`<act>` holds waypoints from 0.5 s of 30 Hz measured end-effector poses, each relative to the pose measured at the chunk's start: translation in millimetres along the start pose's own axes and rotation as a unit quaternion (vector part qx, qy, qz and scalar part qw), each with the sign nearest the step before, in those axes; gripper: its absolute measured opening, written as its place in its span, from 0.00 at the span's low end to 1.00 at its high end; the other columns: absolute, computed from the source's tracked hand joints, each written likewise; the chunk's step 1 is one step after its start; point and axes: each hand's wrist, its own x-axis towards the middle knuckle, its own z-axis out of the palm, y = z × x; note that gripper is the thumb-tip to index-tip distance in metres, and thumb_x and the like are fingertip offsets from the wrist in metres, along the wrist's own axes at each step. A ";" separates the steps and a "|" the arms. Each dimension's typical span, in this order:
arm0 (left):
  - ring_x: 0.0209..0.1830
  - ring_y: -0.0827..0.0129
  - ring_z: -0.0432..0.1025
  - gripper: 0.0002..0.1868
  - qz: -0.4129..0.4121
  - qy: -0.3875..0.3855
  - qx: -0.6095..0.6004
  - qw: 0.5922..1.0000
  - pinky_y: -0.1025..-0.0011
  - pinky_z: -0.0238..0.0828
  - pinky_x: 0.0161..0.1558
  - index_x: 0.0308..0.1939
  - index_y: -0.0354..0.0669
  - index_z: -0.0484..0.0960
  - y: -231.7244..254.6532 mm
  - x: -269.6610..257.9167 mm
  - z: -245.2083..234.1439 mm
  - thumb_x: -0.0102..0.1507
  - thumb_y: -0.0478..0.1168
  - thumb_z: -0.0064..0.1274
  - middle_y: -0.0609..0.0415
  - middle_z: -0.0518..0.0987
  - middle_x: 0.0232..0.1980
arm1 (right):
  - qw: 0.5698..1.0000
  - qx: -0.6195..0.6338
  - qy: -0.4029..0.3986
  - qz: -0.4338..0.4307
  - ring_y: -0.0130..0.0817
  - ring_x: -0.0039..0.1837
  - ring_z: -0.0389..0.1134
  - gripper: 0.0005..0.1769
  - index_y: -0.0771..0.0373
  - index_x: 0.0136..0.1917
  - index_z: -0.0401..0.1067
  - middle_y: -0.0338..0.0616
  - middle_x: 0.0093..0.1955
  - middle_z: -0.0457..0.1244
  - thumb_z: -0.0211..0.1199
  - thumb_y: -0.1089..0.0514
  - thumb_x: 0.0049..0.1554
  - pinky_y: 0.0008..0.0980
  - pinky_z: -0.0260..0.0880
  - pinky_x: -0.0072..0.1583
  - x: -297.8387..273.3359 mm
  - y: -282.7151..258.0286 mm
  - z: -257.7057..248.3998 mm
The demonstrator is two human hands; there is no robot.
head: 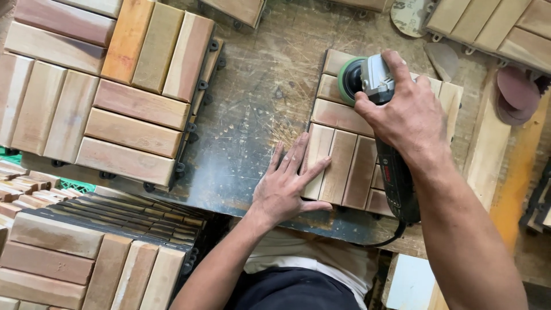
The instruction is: Sanding the surface of interlocking wooden floor tiles using a handheld orbital sander at a workbench.
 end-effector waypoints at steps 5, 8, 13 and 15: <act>0.86 0.49 0.45 0.57 -0.001 -0.018 0.008 1.000 0.48 0.38 0.82 0.82 0.65 0.54 1.0 -0.4 4.0 0.57 0.87 0.44 0.30 0.44 0.83 | 1.000 0.012 0.011 0.011 0.64 0.58 0.64 0.43 0.38 0.84 0.51 0.66 0.54 0.60 0.58 0.33 0.60 0.62 0.68 0.55 -0.1 24.4 -2.2; 0.86 0.49 0.46 0.57 0.001 -0.019 0.005 1.000 0.49 0.38 0.82 0.81 0.64 0.55 0.9 -0.1 3.2 0.57 0.86 0.44 0.30 0.44 0.83 | 0.999 0.023 0.020 0.023 0.66 0.59 0.63 0.42 0.38 0.83 0.53 0.68 0.56 0.60 0.59 0.34 0.59 0.64 0.66 0.57 -2.1 35.5 -4.1; 0.85 0.49 0.48 0.57 -0.001 -0.006 -0.002 1.000 0.48 0.41 0.81 0.80 0.65 0.59 1.9 0.2 5.4 0.56 0.86 0.47 0.30 0.46 0.83 | 0.999 0.014 0.042 0.029 0.69 0.58 0.64 0.42 0.39 0.82 0.56 0.70 0.54 0.62 0.59 0.33 0.58 0.62 0.66 0.57 -4.5 56.3 -2.5; 0.86 0.49 0.45 0.57 0.006 0.000 -0.003 1.000 0.49 0.39 0.82 0.80 0.62 0.60 1.5 -0.2 6.9 0.56 0.86 0.48 0.30 0.44 0.82 | 0.998 0.013 0.048 0.030 0.69 0.59 0.64 0.42 0.41 0.83 0.55 0.70 0.55 0.62 0.59 0.34 0.59 0.64 0.65 0.58 -5.1 62.7 -1.0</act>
